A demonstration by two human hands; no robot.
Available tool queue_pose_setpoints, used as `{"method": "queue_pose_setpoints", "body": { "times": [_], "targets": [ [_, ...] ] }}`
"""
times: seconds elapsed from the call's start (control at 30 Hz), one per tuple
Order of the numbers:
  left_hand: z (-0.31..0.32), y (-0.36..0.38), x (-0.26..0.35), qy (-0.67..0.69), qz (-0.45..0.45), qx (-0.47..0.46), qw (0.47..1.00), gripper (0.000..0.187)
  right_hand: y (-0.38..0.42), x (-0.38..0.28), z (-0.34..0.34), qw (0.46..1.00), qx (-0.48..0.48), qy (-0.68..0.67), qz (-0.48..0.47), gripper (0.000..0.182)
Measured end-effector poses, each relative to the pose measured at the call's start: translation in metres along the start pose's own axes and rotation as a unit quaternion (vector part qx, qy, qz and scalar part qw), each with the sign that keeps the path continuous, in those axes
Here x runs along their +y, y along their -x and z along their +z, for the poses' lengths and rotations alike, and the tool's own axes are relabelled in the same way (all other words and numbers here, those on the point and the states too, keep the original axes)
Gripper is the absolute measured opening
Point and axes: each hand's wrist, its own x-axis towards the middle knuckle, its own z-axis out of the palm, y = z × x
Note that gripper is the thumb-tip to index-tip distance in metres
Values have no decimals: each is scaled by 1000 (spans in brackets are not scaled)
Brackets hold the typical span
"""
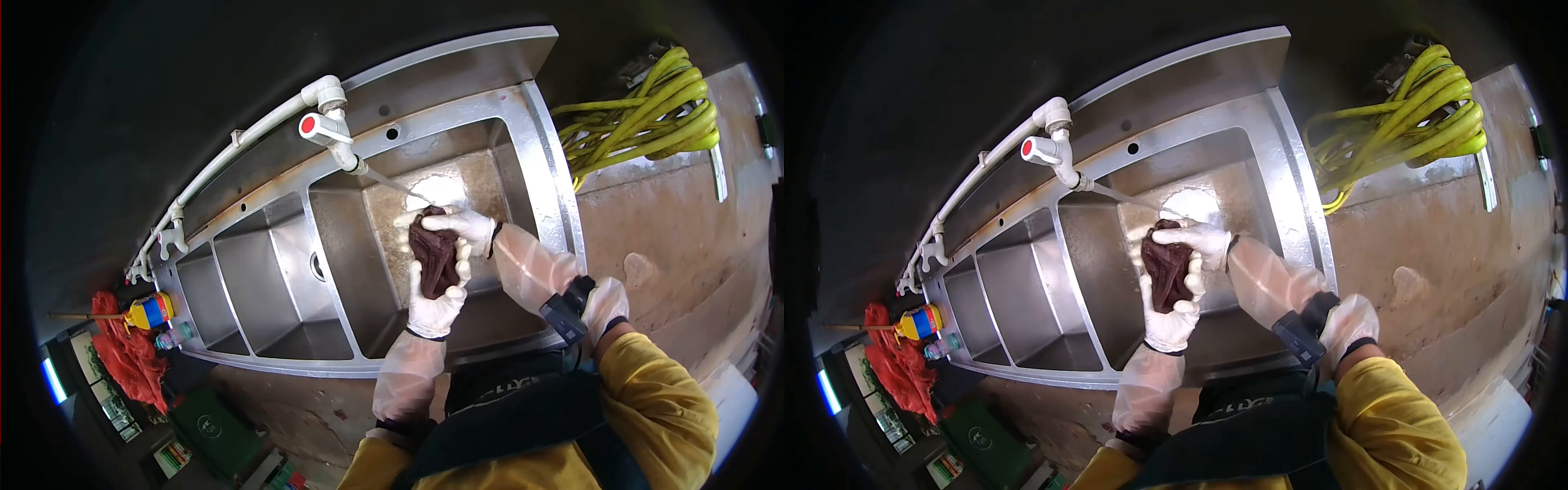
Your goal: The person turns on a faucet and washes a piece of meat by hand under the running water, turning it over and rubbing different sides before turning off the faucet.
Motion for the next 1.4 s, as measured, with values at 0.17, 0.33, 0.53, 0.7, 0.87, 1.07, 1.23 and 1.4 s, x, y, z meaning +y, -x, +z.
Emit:
{"method": "queue_pose_setpoints", "body": {
  "times": [0.17, 0.33, 0.53, 0.7, 0.87, 1.07, 1.23, 1.4],
  "targets": [
    [-28, -10, 24, -388, 1, 123, 914, 22, -10, -1, 6, 988, 54, 122, 75, 17],
    [-68, -48, 36, -724, 176, 264, 613, 27, -31, 23, -8, 905, 195, 377, 6, 25],
    [-81, -67, 49, -902, 190, 249, 296, 30, -51, 50, -29, 746, 338, 574, -25, 22],
    [-64, -68, 47, -895, 205, 277, 284, 32, -59, 52, -27, 741, 432, 511, -57, 25],
    [-70, -57, 66, -732, 175, 217, 622, 30, -30, 14, -13, 928, 221, 298, 32, 50],
    [-2, -17, 30, -129, -71, -65, 987, 57, 1, -9, -16, 998, 1, 62, 0, 62],
    [4, -10, 10, -127, -84, -92, 984, 45, 13, -46, 36, 995, -45, 87, 9, 34],
    [8, -20, 5, -529, -23, 202, 824, 10, 0, -14, 21, 957, 124, 258, 42, 15]
  ]
}}
